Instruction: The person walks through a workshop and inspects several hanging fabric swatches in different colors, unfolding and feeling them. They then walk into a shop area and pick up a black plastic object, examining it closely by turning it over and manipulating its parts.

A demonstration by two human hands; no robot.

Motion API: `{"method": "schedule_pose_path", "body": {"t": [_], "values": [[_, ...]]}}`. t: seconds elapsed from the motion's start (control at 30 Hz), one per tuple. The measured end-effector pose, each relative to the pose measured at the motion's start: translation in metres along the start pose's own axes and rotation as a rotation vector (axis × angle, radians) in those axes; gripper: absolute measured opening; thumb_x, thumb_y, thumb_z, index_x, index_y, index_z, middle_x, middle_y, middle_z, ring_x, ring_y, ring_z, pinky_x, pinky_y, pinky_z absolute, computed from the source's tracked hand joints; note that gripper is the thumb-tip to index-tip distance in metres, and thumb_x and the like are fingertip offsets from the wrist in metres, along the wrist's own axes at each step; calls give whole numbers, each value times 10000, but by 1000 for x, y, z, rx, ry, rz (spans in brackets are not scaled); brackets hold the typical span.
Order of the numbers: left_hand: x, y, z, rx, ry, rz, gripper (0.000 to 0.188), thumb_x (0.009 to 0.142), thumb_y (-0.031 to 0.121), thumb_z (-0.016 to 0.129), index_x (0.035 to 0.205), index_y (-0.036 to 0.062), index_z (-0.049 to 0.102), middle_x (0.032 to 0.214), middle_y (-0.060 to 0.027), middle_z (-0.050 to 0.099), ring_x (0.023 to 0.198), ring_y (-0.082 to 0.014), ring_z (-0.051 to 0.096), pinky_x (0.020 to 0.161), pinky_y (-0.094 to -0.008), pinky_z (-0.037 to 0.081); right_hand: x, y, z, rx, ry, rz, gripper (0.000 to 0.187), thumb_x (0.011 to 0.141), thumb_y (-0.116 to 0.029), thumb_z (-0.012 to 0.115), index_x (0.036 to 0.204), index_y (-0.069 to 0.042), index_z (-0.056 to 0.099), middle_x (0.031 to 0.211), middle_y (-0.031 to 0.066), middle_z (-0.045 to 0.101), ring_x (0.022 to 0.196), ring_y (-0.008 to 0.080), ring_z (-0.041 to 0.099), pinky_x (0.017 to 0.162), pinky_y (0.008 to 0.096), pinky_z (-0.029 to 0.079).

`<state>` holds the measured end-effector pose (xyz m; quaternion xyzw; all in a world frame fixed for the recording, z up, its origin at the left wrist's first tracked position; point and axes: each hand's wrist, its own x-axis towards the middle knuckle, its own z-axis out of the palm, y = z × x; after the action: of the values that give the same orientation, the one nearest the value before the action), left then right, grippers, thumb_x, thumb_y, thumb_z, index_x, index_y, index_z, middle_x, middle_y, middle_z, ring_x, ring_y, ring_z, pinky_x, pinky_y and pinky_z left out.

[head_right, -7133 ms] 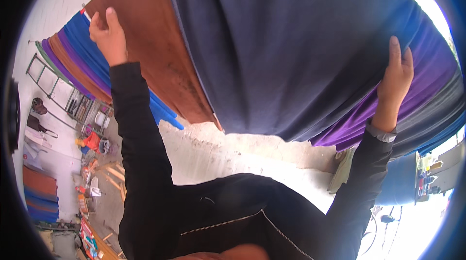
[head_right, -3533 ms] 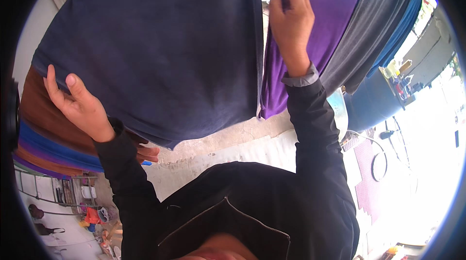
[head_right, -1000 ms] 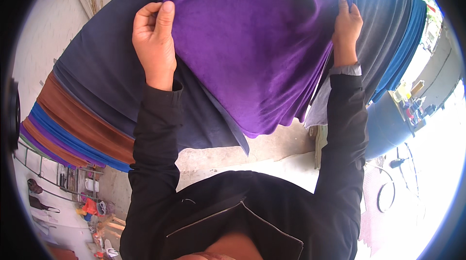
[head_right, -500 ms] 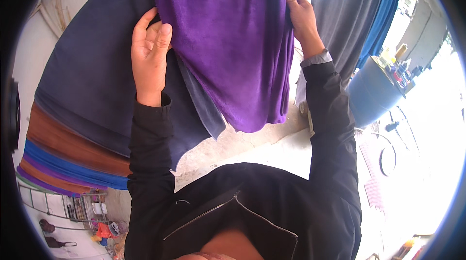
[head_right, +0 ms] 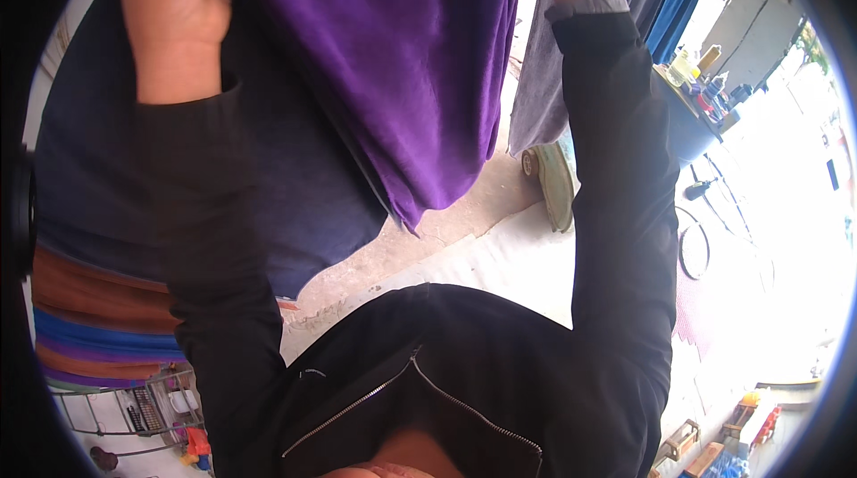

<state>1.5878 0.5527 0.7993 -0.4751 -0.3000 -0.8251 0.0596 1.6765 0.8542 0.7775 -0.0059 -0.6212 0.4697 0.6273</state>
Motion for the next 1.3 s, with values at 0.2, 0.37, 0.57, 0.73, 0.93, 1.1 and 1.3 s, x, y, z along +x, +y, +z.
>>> {"method": "schedule_pose_path", "body": {"t": [0.2, 0.37, 0.57, 0.73, 0.93, 1.1, 1.3], "values": [[1, 4, -10, 2, 160, 20, 215, 1070, 235, 663, 1116, 36, 729, 1073, -61, 754, 977, -168, 710, 870, -331, 576, 27, 2, -14, -107, 190, -85, 331, 1050, -271, 676, 1127, 46, 729, 948, 79, 736, 811, 149, 667, 740, 331, 542], [-26, -2, -34, 397, -213, -180, 295, 1078, 339, 687, 992, 57, 666, 776, 108, 487, 694, -2, 405, 643, -205, 361, -14, 47, -2, 105, -56, 86, 468, 1108, -341, 578, 1286, 76, 691, 1066, 108, 760, 923, 147, 691, 813, 313, 554], [-71, -32, -54, 387, -486, -238, 265, 1104, 126, 627, 1311, -37, 592, 1000, 49, 573, 857, -5, 471, 758, -193, 419, -83, 81, -19, -384, 130, 234, 686, 1064, -570, 591, 1214, 89, 705, 1006, 271, 767, 965, 329, 741, 893, 451, 544], [-111, -54, -57, 558, -97, 52, 404, 1107, 137, 614, 1435, -77, 514, 1236, -75, 652, 1078, -116, 589, 948, -263, 468, -148, 75, -54, -530, 37, 212, 490, 1049, -446, 686, 1094, 42, 688, 884, 193, 736, 814, 234, 691, 754, 415, 535], [-125, -65, -22, 746, -90, 662, 353, 1080, 68, 551, 1386, -106, 528, 1388, -217, 604, 1259, -300, 622, 1092, -431, 503, -152, 77, -112, -593, 275, -284, 194, 938, -100, 810, 1077, -19, 700, 977, 97, 697, 843, 206, 699, 770, 322, 557], [-148, -107, 59, 478, -580, 142, 212, 1038, 1, 583, 1223, -45, 675, 1162, -181, 729, 983, -243, 729, 866, -317, 584, -124, 107, -176, -846, 278, -334, 499, 864, -184, 878, 1284, -35, 654, 1335, 167, 600, 1259, 350, 574, 1041, 433, 497], [-153, -233, 157, 481, -472, -79, 571, 1075, 152, 653, 1569, -20, 423, 1569, -200, 502, 1426, -291, 529, 1140, -407, 464, -75, 145, -297, -873, 354, -330, 627, 872, -214, 860, 1401, -21, 583, 1420, 205, 555, 1347, 408, 483, 1147, 491, 404]]}}
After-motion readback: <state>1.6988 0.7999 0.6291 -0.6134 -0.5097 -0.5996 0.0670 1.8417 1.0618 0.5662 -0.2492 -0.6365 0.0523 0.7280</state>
